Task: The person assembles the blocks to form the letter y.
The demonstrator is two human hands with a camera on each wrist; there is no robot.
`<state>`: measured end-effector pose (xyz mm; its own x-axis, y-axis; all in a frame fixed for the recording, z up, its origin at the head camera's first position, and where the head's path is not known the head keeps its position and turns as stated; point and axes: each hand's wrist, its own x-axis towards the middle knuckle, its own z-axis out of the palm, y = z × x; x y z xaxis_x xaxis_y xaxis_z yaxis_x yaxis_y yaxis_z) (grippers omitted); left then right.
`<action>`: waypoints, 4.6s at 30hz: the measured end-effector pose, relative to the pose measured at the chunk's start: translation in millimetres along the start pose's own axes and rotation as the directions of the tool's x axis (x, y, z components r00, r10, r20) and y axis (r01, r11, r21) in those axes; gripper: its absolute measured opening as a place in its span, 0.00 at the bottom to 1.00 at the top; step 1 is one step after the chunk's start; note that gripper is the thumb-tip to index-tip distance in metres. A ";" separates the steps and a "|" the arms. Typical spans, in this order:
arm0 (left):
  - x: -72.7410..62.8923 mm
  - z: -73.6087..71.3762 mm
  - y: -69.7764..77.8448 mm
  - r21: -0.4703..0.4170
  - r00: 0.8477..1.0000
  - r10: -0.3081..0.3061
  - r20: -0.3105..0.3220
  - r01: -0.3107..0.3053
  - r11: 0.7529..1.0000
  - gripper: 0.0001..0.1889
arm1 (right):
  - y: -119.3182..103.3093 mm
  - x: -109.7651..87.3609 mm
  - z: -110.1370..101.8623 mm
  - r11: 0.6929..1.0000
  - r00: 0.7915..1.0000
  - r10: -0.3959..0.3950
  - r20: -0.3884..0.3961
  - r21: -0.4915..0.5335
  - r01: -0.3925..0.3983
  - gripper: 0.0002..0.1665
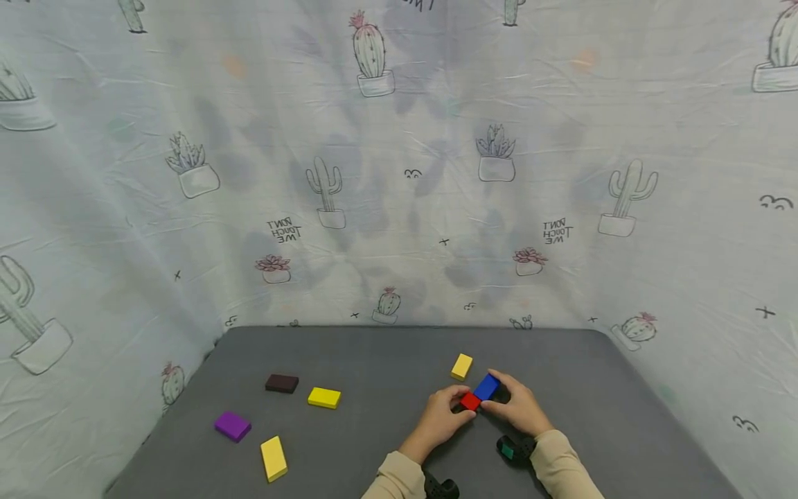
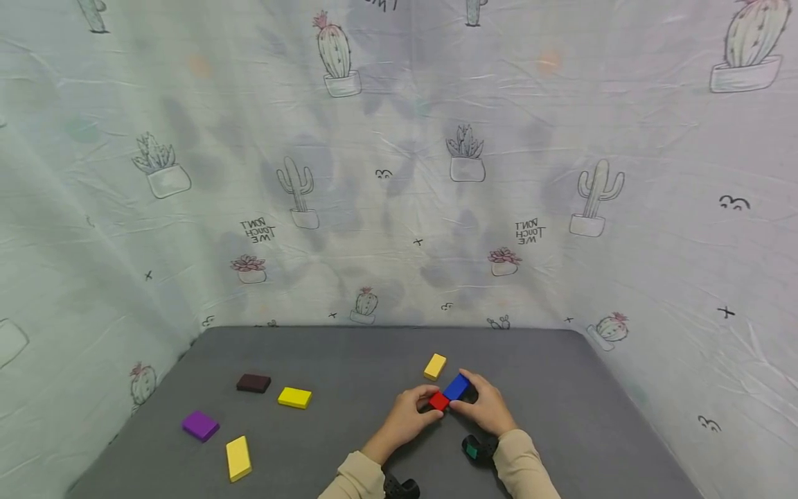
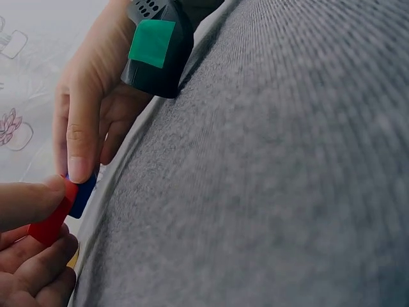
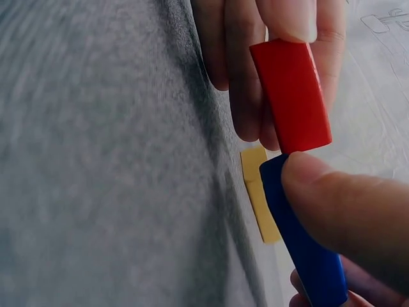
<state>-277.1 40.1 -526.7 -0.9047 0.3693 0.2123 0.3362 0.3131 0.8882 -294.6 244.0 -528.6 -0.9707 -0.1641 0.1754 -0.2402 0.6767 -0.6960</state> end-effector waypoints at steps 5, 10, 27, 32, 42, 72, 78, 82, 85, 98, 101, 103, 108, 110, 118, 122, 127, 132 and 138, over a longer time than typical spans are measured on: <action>-2.5 -3.7 -0.3 -0.006 1.000 -0.006 -0.010 0.006 1.000 0.23 | -2.3 2.1 2.6 1.000 1.000 -0.009 0.000 -0.004 0.009 0.45; -4.0 -7.3 -4.1 0.017 1.000 -0.004 -0.025 0.004 1.000 0.23 | -4.0 4.9 4.8 1.000 1.000 -0.004 0.013 0.002 0.004 0.45; -9.0 -23.0 -6.8 0.050 0.998 0.002 -0.064 0.001 0.999 0.23 | -14.8 14.8 9.5 0.999 0.998 -0.044 0.050 0.004 0.044 0.45; -12.7 -26.4 -6.1 0.049 0.998 -0.003 -0.057 0.006 0.999 0.23 | -16.3 14.9 13.3 0.999 0.997 -0.048 0.061 0.008 0.047 0.45; -14.9 -31.5 -10.4 0.065 0.998 -0.002 -0.056 0.005 0.998 0.23 | -22.9 17.1 19.4 0.996 0.994 -0.084 0.065 0.009 0.084 0.45; -19.4 -43.5 -20.4 0.069 0.996 0.023 -0.089 -0.017 0.997 0.23 | -32.2 26.8 32.8 0.986 0.982 -0.170 0.079 0.017 0.169 0.44; -19.0 -43.4 -24.0 0.059 0.996 0.022 -0.092 -0.016 0.998 0.23 | -30.8 29.6 36.6 0.988 0.984 -0.156 0.089 0.019 0.155 0.43; -18.8 -43.8 -24.6 0.053 0.995 0.015 -0.101 -0.009 0.999 0.23 | -30.2 30.9 38.2 0.988 0.984 -0.153 0.095 0.016 0.152 0.43; -19.0 -44.4 -24.4 0.053 0.994 0.014 -0.104 -0.008 0.999 0.22 | -31.7 31.4 38.5 0.988 0.983 -0.152 0.101 0.015 0.151 0.43; -21.6 -44.8 -22.9 0.039 0.996 0.005 -0.086 -0.002 0.999 0.23 | -29.1 27.8 41.4 0.966 0.965 -0.258 0.041 -0.022 0.259 0.41; -21.4 -45.1 -22.2 0.042 0.997 0.010 -0.083 -0.007 0.999 0.23 | -29.4 28.1 41.0 0.970 0.969 -0.240 0.052 -0.006 0.241 0.40; -21.4 -45.0 -21.7 0.055 0.996 0.013 -0.083 -0.009 0.998 0.23 | -30.4 28.5 40.2 0.978 0.975 -0.210 0.067 0.019 0.209 0.40; -22.0 -43.7 -21.5 0.122 0.996 0.032 -0.087 -0.022 0.992 0.23 | -32.3 29.3 38.7 0.981 0.978 -0.193 0.085 0.002 0.193 0.40; -21.8 -42.6 -21.6 0.159 0.995 0.044 -0.087 -0.030 0.987 0.23 | -32.7 28.8 38.2 0.981 0.977 -0.194 0.091 0.009 0.194 0.40; -20.5 -37.0 -21.0 0.280 0.992 0.063 -0.106 -0.031 0.960 0.22 | -30.4 27.5 37.9 0.979 0.973 -0.202 0.110 0.046 0.198 0.36; -20.9 -34.5 -19.9 0.311 0.993 0.054 -0.105 -0.019 0.950 0.21 | -30.3 26.4 38.8 0.978 0.973 -0.205 0.104 0.056 0.200 0.35; -21.4 -32.5 -16.8 0.357 0.993 0.041 -0.112 0.002 0.934 0.21 | -28.2 24.5 40.7 0.981 0.983 -0.174 0.065 0.100 0.167 0.34; -21.4 -30.3 -14.6 0.388 0.992 0.035 -0.124 0.016 0.921 0.22 | -23.8 22.7 41.7 0.987 0.994 -0.110 -0.023 0.111 0.112 0.35; -19.8 -27.6 -12.4 0.411 0.989 0.043 -0.141 0.020 0.911 0.22 | -25.3 21.8 41.2 0.991 0.994 -0.107 -0.030 0.078 0.109 0.38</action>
<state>-270.6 4.8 -530.7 -0.9175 0.2550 0.3053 0.3963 0.6524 0.6460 -309.8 193.7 -535.8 -0.9390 -0.2133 0.2697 -0.3438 0.5969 -0.7249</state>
